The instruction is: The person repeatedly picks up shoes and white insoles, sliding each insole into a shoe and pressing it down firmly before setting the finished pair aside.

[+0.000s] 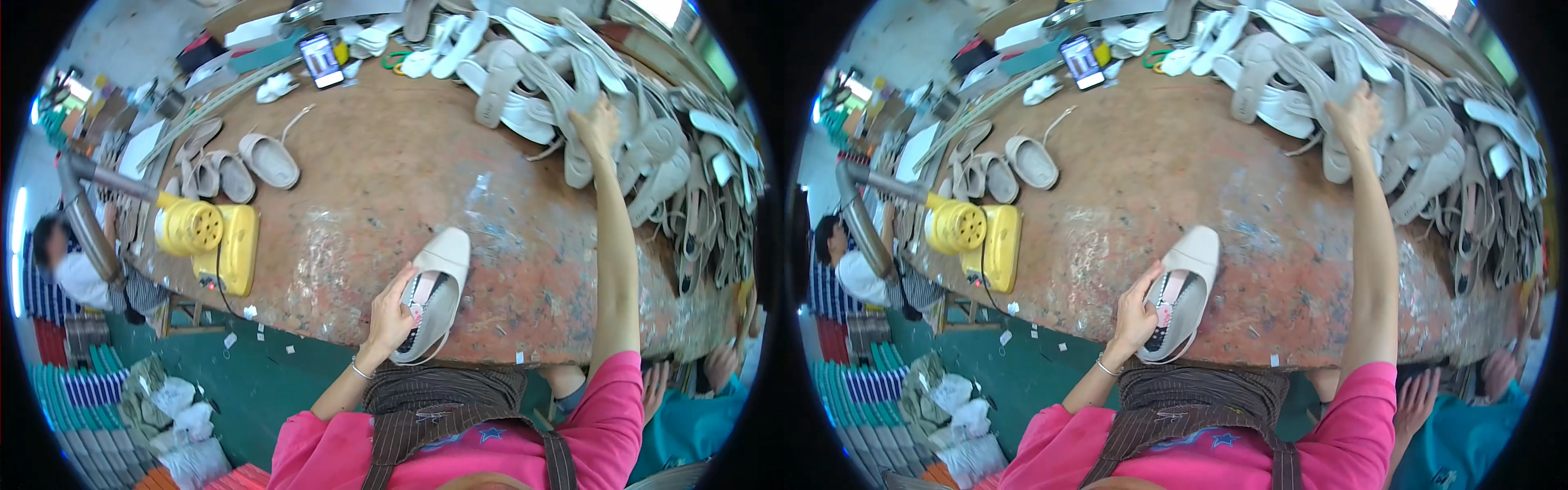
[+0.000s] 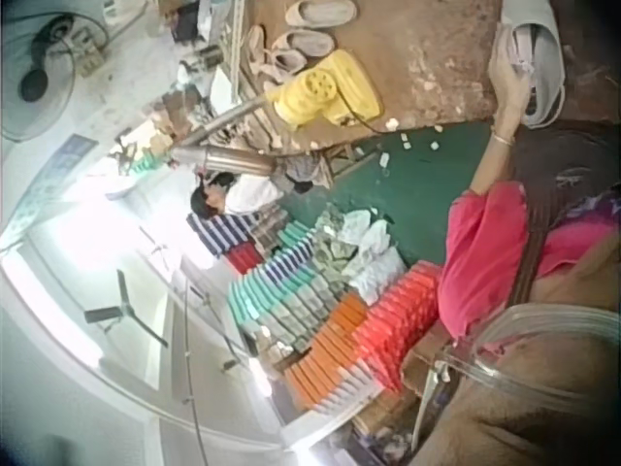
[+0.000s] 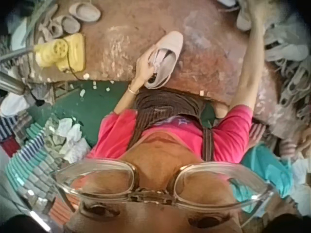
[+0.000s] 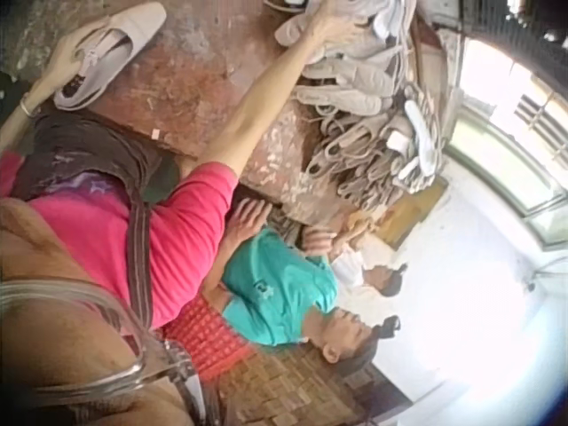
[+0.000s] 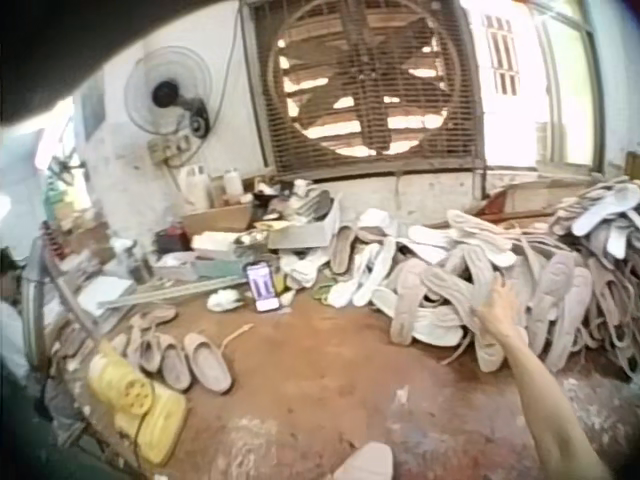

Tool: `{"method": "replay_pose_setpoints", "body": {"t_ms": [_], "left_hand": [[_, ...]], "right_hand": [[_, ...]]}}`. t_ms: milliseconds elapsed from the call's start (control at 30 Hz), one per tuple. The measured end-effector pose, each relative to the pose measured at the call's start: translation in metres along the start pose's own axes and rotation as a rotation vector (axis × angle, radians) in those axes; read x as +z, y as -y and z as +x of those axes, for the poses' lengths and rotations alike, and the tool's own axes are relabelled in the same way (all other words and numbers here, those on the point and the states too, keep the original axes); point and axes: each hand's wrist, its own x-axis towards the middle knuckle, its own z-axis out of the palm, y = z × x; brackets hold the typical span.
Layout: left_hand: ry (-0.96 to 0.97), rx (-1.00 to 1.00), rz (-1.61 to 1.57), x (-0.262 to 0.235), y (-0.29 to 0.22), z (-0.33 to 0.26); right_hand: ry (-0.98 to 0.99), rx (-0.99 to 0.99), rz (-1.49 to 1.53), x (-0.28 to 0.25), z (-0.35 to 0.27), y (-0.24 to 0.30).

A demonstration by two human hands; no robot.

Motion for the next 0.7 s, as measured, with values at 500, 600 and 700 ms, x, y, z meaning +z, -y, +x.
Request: {"method": "replay_pose_setpoints", "body": {"t_ms": [500,600,700], "left_hand": [[0.181,0.249,0.123,-0.004,0.014,-0.012],[0.031,0.182,0.259,0.015,0.022,-0.02],[-0.058,0.058,0.286,0.019,0.02,-0.043]], "right_hand": [[0.779,0.464,1.565,-0.07,-0.17,-0.015],[1.155,0.274,1.525,-0.019,-0.2,0.079],[1.398,0.039,1.404,-0.009,-0.239,0.145]]}}
